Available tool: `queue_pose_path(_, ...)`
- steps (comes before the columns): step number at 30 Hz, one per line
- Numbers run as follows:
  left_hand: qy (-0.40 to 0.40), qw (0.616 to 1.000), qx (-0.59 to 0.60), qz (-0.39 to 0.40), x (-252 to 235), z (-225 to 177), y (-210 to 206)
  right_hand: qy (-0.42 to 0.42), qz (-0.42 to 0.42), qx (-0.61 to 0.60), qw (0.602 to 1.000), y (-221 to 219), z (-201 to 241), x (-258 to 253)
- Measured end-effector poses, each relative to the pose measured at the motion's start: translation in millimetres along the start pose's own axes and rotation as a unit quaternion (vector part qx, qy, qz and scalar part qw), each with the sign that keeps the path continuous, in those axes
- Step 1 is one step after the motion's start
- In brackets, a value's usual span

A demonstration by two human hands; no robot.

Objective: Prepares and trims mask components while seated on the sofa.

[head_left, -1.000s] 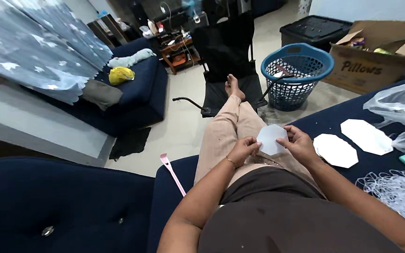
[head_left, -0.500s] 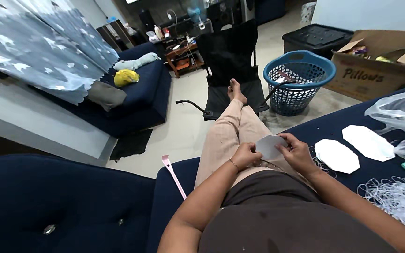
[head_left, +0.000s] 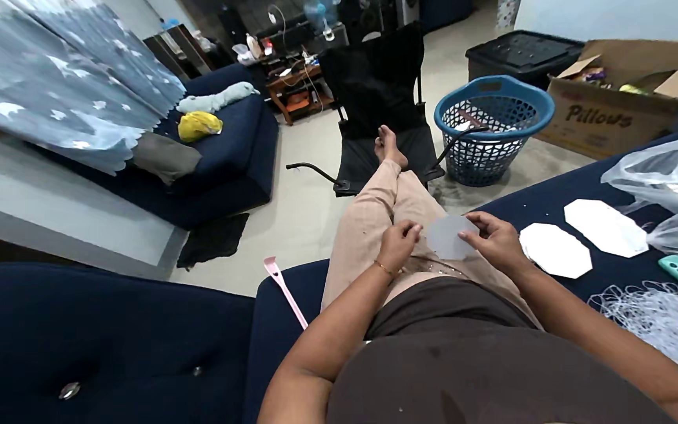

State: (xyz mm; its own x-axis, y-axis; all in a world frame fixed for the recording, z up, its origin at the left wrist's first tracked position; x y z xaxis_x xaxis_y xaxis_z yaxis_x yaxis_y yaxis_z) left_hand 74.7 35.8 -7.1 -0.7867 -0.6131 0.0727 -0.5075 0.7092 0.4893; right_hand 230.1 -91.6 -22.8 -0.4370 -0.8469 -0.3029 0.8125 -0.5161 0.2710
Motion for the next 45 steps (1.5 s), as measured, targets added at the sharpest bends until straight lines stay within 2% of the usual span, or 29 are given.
queue_pose_path(3, -0.082, 0.996, 0.039, 0.010, 1, -9, -9, -0.010, 0.070, 0.020, 0.997, -18, 3, 1)
queue_pose_path(7, -0.106, 0.992, 0.051, 0.052, 2, -13, -20, 0.008, 0.108, 0.009, 0.994, -36, 9, 1)
queue_pose_path(16, -0.053, 0.996, 0.014, 0.066, 1, -7, -21, -0.032, 0.087, -0.047, 0.995, -35, 2, 0)
queue_pose_path(25, 0.000, 0.998, 0.036, 0.057, 2, 1, -21, -0.052, 0.107, -0.040, 0.992, -35, -1, 3)
queue_pose_path(29, -0.004, 0.997, 0.045, 0.056, 2, 0, -20, -0.060, 0.096, -0.045, 0.993, -33, -5, 2)
queue_pose_path(34, -0.065, 0.995, -0.012, 0.080, 3, -7, -27, -0.012, 0.105, -0.028, 0.994, -37, 0, 3)
queue_pose_path(45, -0.031, 0.994, -0.038, 0.095, 6, -4, -27, -0.009, 0.109, -0.023, 0.994, -48, 8, 9)
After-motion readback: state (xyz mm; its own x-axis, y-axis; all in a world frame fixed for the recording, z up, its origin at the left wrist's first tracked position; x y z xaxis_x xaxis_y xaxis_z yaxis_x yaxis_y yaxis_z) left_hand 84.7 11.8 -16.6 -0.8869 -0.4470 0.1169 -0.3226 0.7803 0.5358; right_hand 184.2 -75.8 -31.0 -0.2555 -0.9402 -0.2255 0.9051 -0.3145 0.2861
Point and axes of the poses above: each hand's wrist, its own x-axis away from the middle knuckle, its own y-axis out of the back of the hand, z = x × y, the point moved 9 cm from there along -x, towards the middle knuckle, and after that the axes turned 5 degrees about z, right-handed, at the moved point
